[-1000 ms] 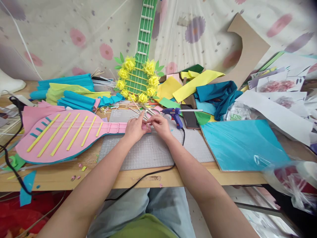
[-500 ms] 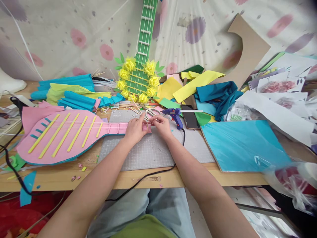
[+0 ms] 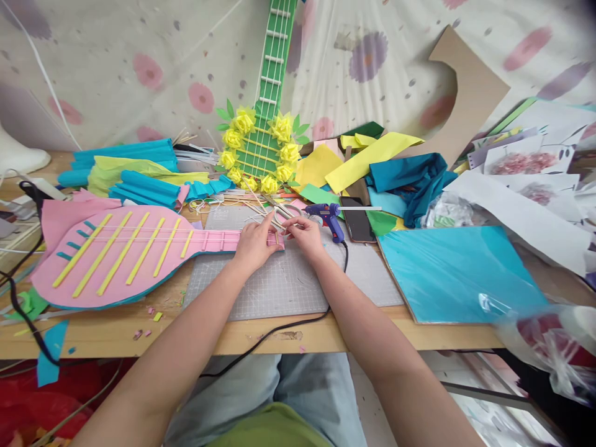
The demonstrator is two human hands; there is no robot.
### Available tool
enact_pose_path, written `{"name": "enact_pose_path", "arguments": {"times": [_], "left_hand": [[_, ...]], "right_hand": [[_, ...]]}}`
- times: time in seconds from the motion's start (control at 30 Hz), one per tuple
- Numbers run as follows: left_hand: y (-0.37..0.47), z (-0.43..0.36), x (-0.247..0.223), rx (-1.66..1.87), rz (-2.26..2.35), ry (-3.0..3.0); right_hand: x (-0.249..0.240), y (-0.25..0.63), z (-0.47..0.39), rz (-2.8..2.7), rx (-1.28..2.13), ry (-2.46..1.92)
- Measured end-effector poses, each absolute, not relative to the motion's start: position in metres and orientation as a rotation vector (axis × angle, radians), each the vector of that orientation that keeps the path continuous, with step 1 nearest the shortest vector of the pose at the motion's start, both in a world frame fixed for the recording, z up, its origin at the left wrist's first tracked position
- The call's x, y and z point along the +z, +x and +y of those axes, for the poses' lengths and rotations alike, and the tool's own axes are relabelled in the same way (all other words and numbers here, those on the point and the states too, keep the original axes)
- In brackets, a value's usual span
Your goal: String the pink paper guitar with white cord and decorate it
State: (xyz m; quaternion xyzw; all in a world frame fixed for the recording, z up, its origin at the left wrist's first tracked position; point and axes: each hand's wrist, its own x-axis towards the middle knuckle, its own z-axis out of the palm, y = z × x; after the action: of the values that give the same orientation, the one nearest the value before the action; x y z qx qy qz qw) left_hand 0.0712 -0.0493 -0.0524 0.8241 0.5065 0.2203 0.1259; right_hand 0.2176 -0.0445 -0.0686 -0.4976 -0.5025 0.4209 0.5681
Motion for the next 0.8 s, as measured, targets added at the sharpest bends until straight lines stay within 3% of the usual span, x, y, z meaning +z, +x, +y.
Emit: {"name": "enact_pose_path", "arguments": {"times": [0.8], "left_hand": [[0.0639,-0.0486,-0.0544,0.588,1.362,2.467]], "right_hand": [[-0.073,0.2217,-0.0403,-1.143,1.03,-1.257]]}}
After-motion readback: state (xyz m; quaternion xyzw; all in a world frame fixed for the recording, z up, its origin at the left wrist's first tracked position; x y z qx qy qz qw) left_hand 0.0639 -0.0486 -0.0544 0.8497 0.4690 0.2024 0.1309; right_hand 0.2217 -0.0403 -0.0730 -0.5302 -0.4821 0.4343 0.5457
